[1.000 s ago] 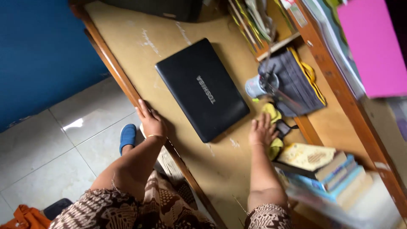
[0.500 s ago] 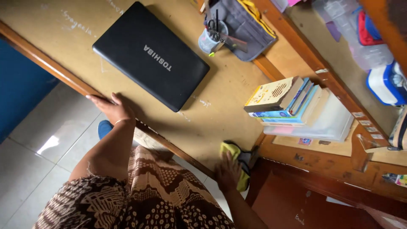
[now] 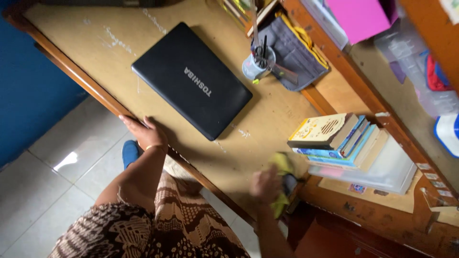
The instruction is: The person wipes the surface of a wooden desk with a yellow cloth. They move the cloth back and forth across the desk, around a closed laptop and other items, repeatedly cleaning the same areas.
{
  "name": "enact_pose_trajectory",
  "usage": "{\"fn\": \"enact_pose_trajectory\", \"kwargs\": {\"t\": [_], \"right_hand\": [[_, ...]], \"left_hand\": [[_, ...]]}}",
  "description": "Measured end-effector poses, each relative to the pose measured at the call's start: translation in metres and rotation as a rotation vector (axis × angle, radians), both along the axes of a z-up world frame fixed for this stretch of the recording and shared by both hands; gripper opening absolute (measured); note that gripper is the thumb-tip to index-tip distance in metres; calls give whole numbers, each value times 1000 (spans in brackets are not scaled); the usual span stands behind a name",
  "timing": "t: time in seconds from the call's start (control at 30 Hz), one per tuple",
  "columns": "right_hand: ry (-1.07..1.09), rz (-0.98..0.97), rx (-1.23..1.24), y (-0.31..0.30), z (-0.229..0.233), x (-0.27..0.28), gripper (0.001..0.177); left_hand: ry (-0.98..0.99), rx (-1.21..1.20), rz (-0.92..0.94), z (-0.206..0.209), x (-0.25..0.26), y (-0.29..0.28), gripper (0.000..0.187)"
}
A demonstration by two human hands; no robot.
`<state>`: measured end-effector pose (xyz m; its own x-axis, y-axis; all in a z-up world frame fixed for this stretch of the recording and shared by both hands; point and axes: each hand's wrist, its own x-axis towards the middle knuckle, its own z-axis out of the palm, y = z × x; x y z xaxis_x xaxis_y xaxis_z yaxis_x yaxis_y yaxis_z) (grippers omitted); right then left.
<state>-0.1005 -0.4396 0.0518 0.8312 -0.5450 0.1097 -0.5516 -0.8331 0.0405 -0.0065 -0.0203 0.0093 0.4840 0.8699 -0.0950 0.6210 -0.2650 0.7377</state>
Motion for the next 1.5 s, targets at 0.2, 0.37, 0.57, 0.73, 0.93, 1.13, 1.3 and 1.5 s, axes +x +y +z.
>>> {"fn": "enact_pose_trajectory", "kwargs": {"t": [0.2, 0.37, 0.57, 0.73, 0.93, 1.13, 1.3, 1.5], "right_hand": [[-248, 1076, -6, 114, 43, -4, 55], [-130, 1103, -228, 85, 22, 72, 54], [-199, 812, -354, 26, -13, 226, 62], [54, 369, 43, 30, -21, 303, 54], [-47, 499, -23, 67, -27, 251, 54], [-199, 1006, -381, 118, -5, 62, 57], [-194, 1451, -245, 141, 24, -31, 59], [267, 1902, 50, 234, 23, 24, 65]], "left_hand": [[-27, 81, -10, -6, 2, 2, 83], [-52, 119, -3, 6, 4, -1, 82], [39, 210, 6, -21, 7, 1, 84], [-10, 70, 34, 0, 11, 4, 85], [-50, -103, 42, 18, 10, 3, 84], [-107, -192, 27, 23, 8, 6, 76], [-206, -222, 31, 27, 1, 11, 77], [-314, -626, -309, 40, -49, 65, 74]]}}
